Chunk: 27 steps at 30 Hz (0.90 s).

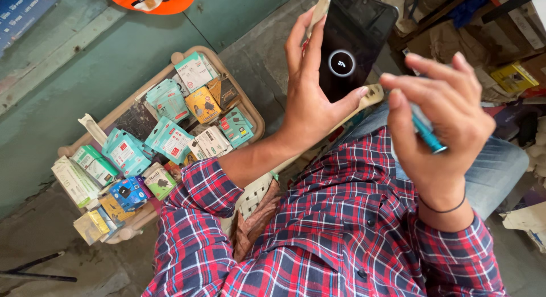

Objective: The person holds a disassembled smartphone on their lap and brushes its internal components with a toothbrush. They then use a blue pry tool to work along the edge of the attached screen, press the power button to test the phone, and continue prying and cleaning the internals.

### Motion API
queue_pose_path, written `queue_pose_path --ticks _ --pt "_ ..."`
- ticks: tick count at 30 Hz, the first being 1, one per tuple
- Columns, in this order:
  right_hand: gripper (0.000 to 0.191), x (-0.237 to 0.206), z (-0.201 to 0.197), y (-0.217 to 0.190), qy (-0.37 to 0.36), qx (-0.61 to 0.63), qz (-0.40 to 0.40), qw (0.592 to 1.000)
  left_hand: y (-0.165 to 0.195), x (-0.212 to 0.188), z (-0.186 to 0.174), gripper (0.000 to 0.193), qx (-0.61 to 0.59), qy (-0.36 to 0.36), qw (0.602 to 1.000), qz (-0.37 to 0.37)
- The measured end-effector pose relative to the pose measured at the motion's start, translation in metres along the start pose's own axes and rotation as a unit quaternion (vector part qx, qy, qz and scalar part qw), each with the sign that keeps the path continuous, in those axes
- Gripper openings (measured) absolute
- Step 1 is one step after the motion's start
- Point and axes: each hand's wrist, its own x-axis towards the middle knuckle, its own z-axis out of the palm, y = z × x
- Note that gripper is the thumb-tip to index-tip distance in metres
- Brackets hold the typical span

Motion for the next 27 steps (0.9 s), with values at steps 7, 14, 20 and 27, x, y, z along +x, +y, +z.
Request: queue_pose_path --ticks 7,14,20,27 --pt "0.012 0.003 -0.002 0.008 0.013 -0.008 -0.004 1.0 0.001 0.0 0.0 0.107 -0.022 -0.008 1.0 -0.008" --pt "0.008 -0.004 0.002 0.003 0.003 -0.02 -0.001 1.0 0.003 0.001 0.0 0.107 -0.001 -0.001 1.0 -0.002" --pt "0.011 -0.004 0.002 0.007 0.011 -0.024 -0.007 1.0 0.001 -0.001 0.001 0.106 0.0 -0.003 1.0 -0.003" --pt "0.01 0.0 0.003 0.01 0.022 -0.023 -0.015 0.999 0.004 0.0 0.0 0.106 -0.003 -0.007 1.0 -0.005"
